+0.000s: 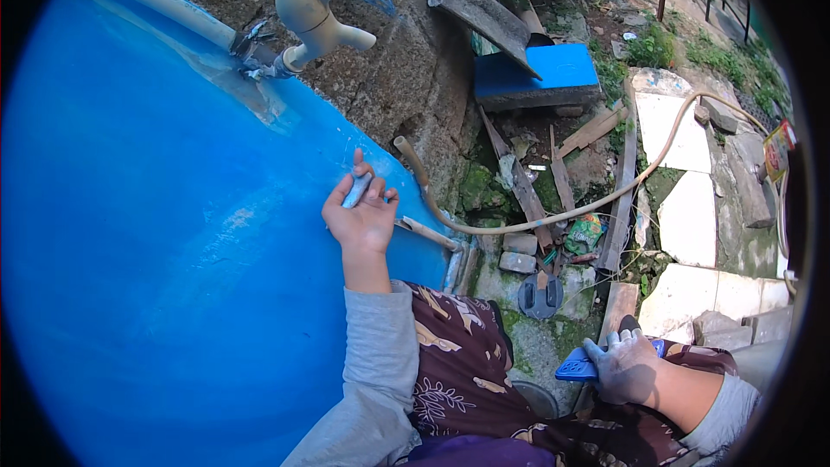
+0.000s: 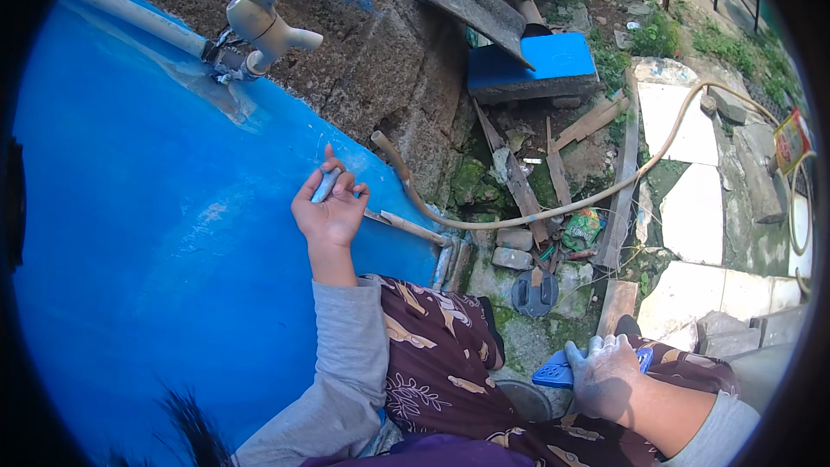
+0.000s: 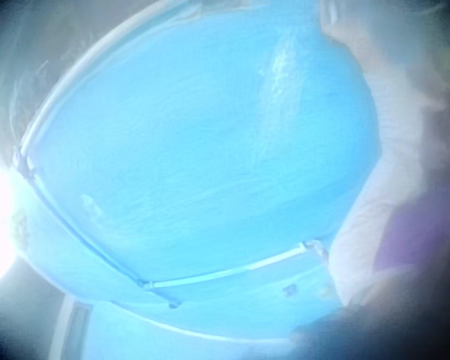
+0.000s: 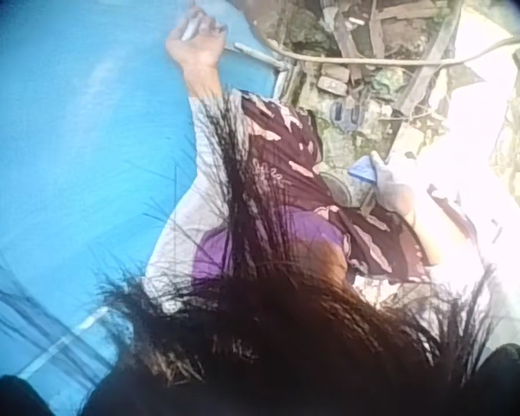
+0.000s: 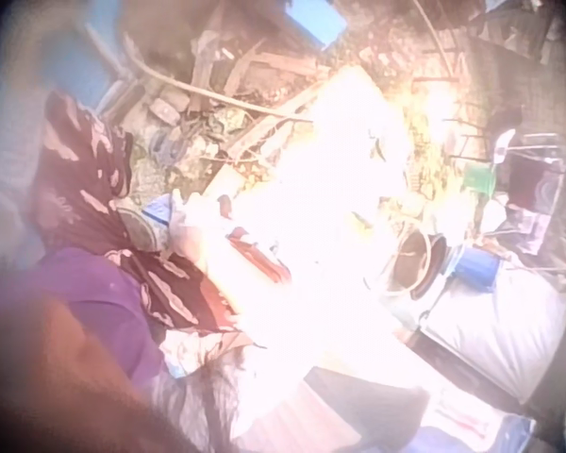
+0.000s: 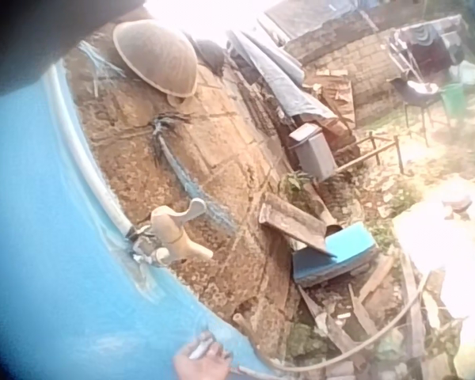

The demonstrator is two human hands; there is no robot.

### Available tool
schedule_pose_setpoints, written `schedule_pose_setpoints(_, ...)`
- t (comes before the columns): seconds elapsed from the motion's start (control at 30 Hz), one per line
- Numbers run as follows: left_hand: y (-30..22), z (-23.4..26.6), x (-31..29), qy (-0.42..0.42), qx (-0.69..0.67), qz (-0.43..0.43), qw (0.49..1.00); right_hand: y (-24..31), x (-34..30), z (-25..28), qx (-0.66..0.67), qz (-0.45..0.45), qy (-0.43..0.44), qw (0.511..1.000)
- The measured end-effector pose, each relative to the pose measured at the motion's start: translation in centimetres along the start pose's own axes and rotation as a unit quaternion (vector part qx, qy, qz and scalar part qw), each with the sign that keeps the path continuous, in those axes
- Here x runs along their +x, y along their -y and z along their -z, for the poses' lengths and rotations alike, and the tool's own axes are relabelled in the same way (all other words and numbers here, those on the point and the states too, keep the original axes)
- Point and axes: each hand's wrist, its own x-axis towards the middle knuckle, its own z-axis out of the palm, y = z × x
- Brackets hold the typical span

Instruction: The person rubs a blue container with a sanding piece, then holds a small piece of material against the container while holding a phone.

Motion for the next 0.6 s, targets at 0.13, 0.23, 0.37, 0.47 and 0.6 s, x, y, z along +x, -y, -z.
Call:
schedule_pose_setpoints(0.13,-3.3,1.1,-1.2,0.078,0.002,-0.024,0.997,0.4,1.6,0.3,-0.027,0.023,-0.018,0.999)
schedule_pose_setpoints(0.23,-1.5,1.0,0.5,-0.016,-0.065,0.062,0.996,0.4,0.6,0.8,-0.017,0.011,-0.007,1.000)
schedule_pose_setpoints(0.37,-0.8,0.4,-0.4,-0.017,-0.023,0.000,1.000,0.0,0.4,-0.2,-0.027,0.018,-0.022,0.999)
schedule_pose_setpoints(0.47,-2.1,0.2,-1.0,0.065,-0.022,-0.039,0.997,0.4,0.4,-1.0,-0.038,0.008,-0.098,0.994)
schedule_pose_setpoints(0.6,-1.3,1.0,0.0,-0.008,-0.071,0.054,0.996,0.3,0.6,-1.2,-0.023,0.012,-0.095,0.995)
